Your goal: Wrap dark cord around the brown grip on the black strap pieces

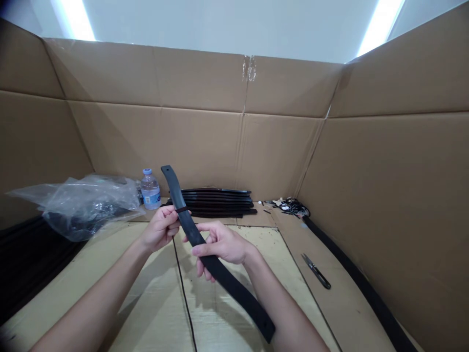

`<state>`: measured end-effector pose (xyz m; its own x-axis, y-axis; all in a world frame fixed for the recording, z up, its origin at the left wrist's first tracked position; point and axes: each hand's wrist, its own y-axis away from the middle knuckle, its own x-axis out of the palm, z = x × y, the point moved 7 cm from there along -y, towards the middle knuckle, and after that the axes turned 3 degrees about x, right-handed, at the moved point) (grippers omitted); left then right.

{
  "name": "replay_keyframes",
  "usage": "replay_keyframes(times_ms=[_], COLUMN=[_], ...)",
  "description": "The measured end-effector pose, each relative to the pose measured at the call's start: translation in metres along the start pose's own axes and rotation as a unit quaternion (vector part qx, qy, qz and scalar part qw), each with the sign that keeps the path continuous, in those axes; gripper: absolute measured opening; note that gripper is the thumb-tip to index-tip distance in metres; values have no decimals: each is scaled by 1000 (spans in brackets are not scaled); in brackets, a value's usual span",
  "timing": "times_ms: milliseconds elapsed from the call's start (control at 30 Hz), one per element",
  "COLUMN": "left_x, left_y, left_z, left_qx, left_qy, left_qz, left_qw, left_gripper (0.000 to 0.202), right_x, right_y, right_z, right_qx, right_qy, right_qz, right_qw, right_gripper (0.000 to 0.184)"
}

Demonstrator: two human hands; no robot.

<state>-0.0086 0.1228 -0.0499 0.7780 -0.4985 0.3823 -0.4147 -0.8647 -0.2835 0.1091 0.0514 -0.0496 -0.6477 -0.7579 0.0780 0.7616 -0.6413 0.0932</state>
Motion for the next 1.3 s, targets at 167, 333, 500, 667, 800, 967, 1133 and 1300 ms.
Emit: replay_keyframes(times_ms=[167, 333, 500, 667, 800, 967, 1133, 1300], left_x=[-8, -17, -23, -22, -20, -16, -17, -13], left_y=[-2, -3, -4, -5, -4, -2, -2, -2], left_z=[-5, -11, -15, -12, -12, -12, -14, -15], left_qx=[9, 40, 69, 57, 56, 59, 65, 61], left_qy=[-17, -31, -73, -63, -42, -49, -64, -37], left_qz=[-15, -71, -122, -123, -111, -113, -123, -81], left_qw=[1000, 996, 987, 989, 991, 991, 988, 994], left_gripper=[32, 33, 30, 33, 40, 40, 35, 27], right_x=[-4, 0, -15, -26, -23, -15, -21, -30], right_y=[-6, -12, -18, -22, -20, -19, -17, -14], right_z=[3, 13, 5, -2, 2, 4, 7, 9], right_qx=[-44, -112, -115, -107, -131, -152, -168, -165], right_qy=[29, 80, 28, 30, 63, 20, 1, 27], right_qz=[-65, -124, -203, -258, -262, -217, -259, -328], right_qw=[997, 983, 972, 960, 954, 964, 951, 930], right_gripper=[48, 41, 37, 34, 30, 33, 32, 29])
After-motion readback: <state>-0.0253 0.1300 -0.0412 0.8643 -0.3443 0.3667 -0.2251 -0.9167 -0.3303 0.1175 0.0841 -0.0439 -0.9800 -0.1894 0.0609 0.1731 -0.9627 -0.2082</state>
